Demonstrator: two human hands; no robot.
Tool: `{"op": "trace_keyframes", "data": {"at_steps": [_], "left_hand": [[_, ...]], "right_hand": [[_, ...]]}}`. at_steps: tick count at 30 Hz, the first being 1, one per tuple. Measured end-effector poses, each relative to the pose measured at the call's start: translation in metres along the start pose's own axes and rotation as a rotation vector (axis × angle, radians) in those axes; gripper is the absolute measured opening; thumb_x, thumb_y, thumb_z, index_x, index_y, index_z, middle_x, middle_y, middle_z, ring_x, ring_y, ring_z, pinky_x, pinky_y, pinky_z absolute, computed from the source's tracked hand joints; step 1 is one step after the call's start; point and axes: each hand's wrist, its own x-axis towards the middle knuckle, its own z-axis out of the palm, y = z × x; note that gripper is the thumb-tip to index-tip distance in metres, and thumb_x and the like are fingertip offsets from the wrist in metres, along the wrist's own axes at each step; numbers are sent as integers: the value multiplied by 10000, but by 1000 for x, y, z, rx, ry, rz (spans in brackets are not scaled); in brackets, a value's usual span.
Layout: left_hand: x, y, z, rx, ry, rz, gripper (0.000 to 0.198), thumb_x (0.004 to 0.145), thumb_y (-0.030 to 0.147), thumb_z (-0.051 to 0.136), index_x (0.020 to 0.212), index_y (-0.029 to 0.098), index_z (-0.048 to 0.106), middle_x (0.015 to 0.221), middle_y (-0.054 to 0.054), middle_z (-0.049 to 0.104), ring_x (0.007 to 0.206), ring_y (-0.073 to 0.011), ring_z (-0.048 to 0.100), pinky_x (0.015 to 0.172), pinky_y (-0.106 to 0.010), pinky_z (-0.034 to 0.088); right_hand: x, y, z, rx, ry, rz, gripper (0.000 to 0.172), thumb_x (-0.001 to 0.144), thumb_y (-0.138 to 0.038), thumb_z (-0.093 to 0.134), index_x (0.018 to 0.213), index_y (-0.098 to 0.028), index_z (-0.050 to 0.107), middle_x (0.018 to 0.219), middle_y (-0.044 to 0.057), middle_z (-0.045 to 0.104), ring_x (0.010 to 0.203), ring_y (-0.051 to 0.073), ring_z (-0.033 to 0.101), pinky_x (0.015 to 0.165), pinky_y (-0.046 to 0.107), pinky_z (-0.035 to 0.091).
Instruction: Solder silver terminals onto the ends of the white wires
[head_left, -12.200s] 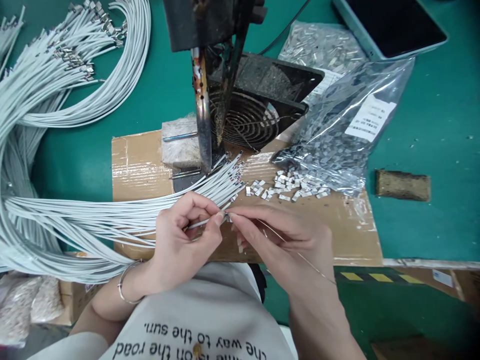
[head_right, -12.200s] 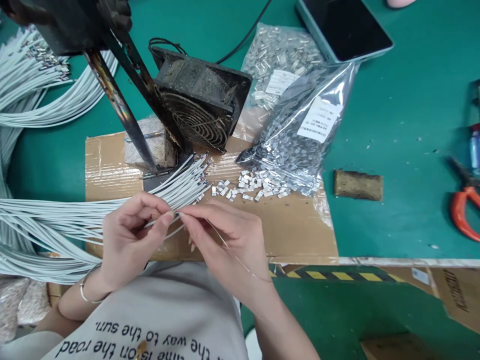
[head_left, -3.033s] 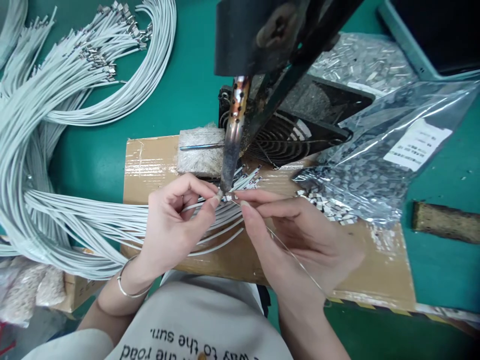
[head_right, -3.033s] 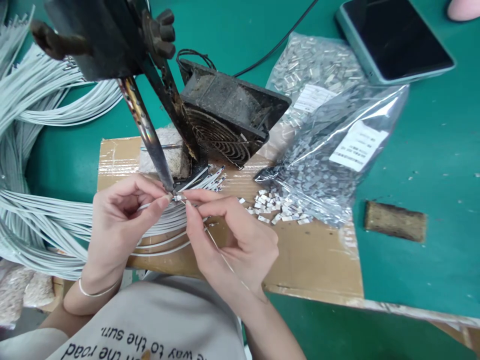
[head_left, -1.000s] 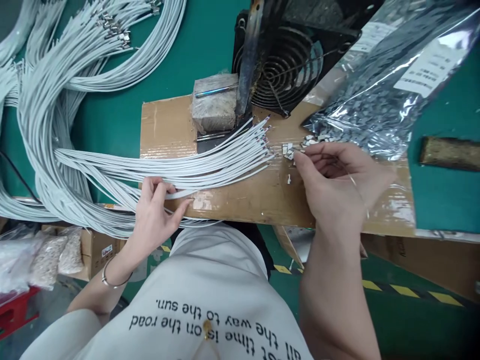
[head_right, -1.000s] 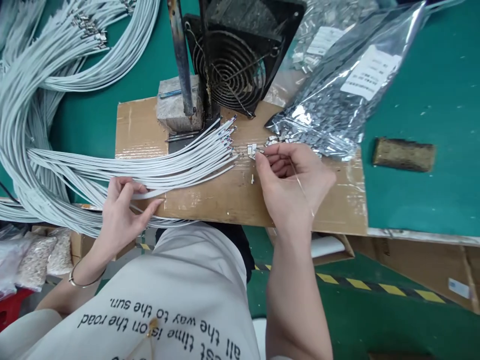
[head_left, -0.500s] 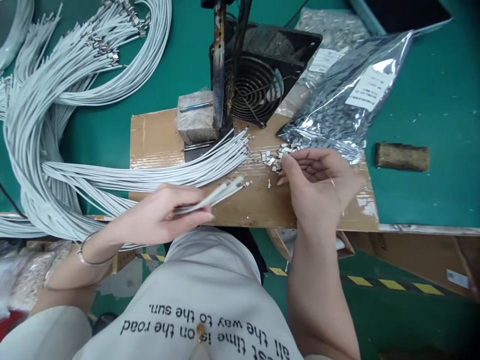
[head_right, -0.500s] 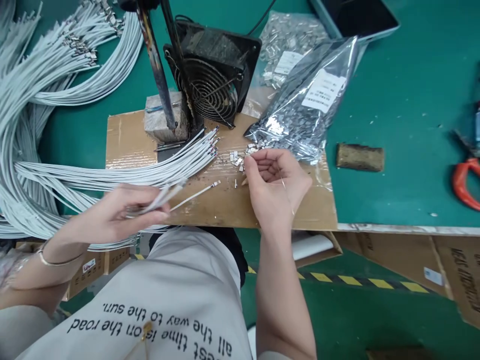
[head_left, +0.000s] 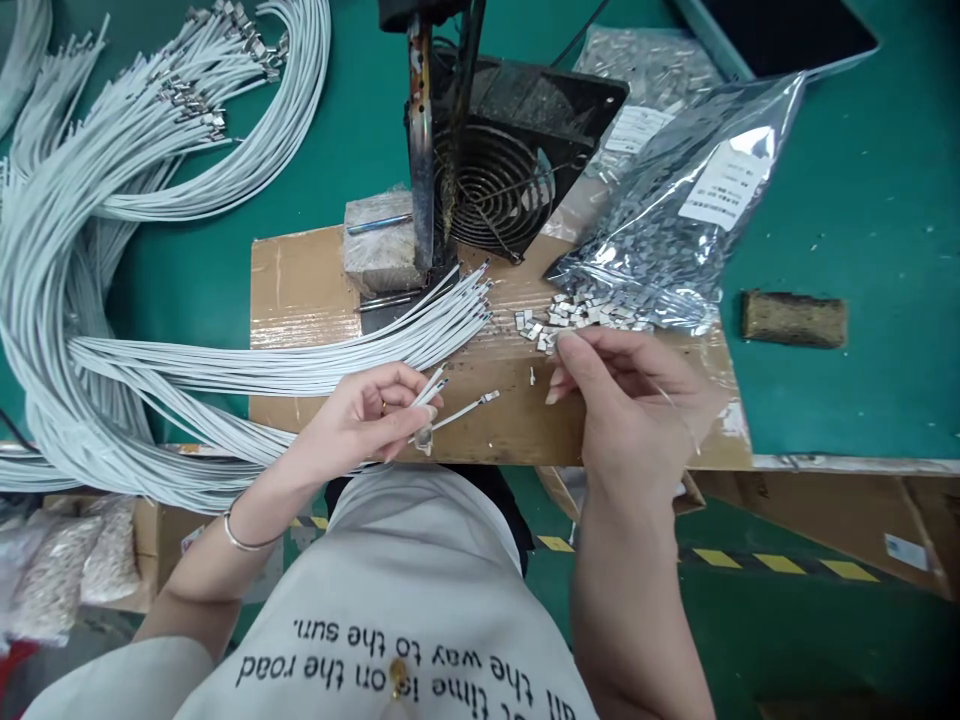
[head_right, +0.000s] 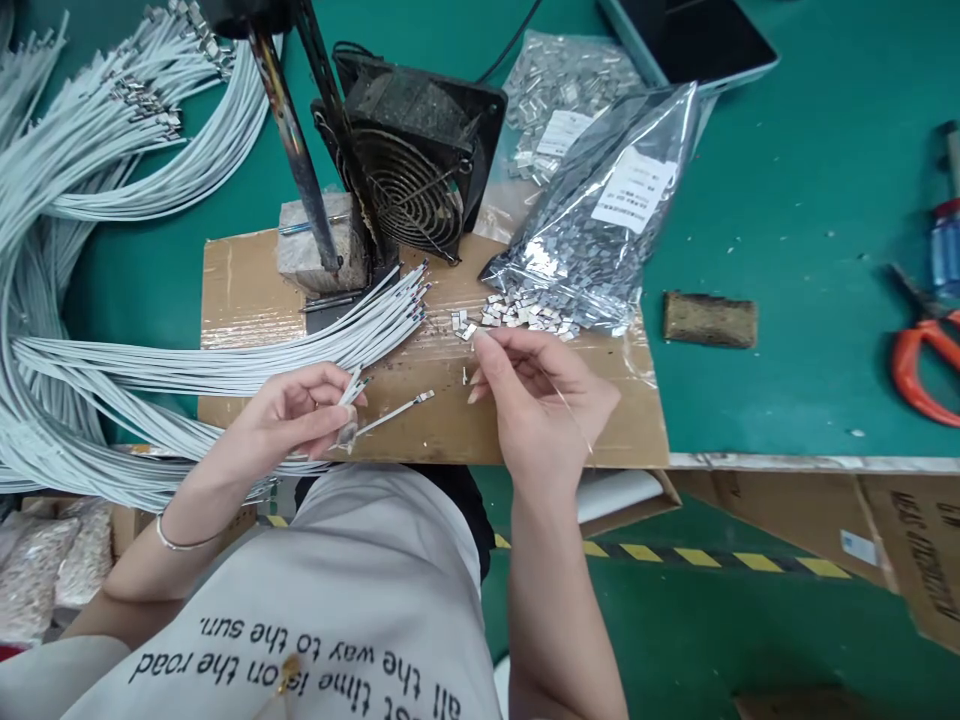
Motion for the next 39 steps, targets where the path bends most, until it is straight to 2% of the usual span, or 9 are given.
{"op": "trace_keyframes", "data": {"at_steps": [3, 8, 11, 16, 20, 24, 29, 34, 39], "left_hand": [[-4, 1, 4, -37, 101, 14, 318, 883, 429, 820, 879, 166, 641, 673, 26, 622, 430, -24, 322, 403, -179, 249], [-13, 5, 10, 73, 257, 85, 262, 859, 357, 847, 818, 159, 680, 644, 14, 647, 493, -59, 458, 442, -177, 326], [-16, 5, 11, 52, 264, 134, 237, 888, 350, 827, 823, 159, 703, 632, 21, 635, 500, -62, 468, 462, -181, 354], [-18, 4, 9, -43, 194, 147, 254, 936, 336, 796, 790, 156, 691, 644, 21, 634, 483, -45, 428, 460, -177, 343], [-17, 5, 9, -129, 155, 134, 257, 944, 315, 795, 777, 155, 683, 648, 23, 641, 499, -38, 451, 487, -163, 369], [-17, 6, 11, -161, 146, 130, 238, 944, 277, 797, 778, 152, 682, 638, 37, 625, 505, -28, 431, 500, -147, 365], [-14, 4, 14, -170, 170, 140, 222, 840, 144, 874, 764, 154, 665, 631, 55, 627, 538, -31, 459, 524, -132, 372], [-15, 2, 13, -155, 181, 158, 227, 848, 153, 863, 762, 157, 653, 727, 21, 716, 618, -57, 567, 598, -148, 458], [-15, 1, 13, -137, 173, 173, 241, 861, 163, 856, 762, 164, 637, 745, 21, 730, 618, -59, 581, 600, -155, 461]], "right_hand": [[-14, -9, 2, 1, -63, 43, 68, 756, -178, 869, 759, -229, 824, 598, -27, 706, 437, 113, 575, 417, 267, 504], [-34, -23, 12, -1, -229, 145, 100, 781, -155, 841, 785, -255, 842, 563, -56, 682, 405, 89, 548, 377, 216, 472], [-40, -27, 18, 49, -350, 188, 98, 813, -166, 822, 804, -258, 853, 601, -49, 683, 427, 75, 529, 381, 201, 454], [-45, -30, 26, 138, -489, 213, 159, 862, -154, 783, 920, -271, 875, 714, -25, 726, 462, 58, 514, 395, 192, 422], [-46, -34, 30, 207, -505, 221, 229, 864, -96, 765, 923, -288, 875, 740, -25, 736, 499, 55, 534, 429, 191, 429], [-47, -35, 31, 178, -500, 179, 225, 885, -98, 752, 933, -283, 870, 772, -4, 762, 591, 95, 621, 493, 223, 487], [-49, -35, 30, 114, -494, 125, 214, 916, -114, 736, 963, -277, 868, 794, 3, 779, 645, 111, 657, 554, 242, 526], [-50, -36, 27, 99, -508, 119, 231, 922, -115, 729, 981, -284, 875, 798, 4, 772, 610, 94, 620, 539, 230, 507], [-49, -37, 27, 148, -516, 180, 257, 902, -110, 728, 962, -305, 885, 749, -10, 743, 517, 64, 529, 453, 201, 431]]}}
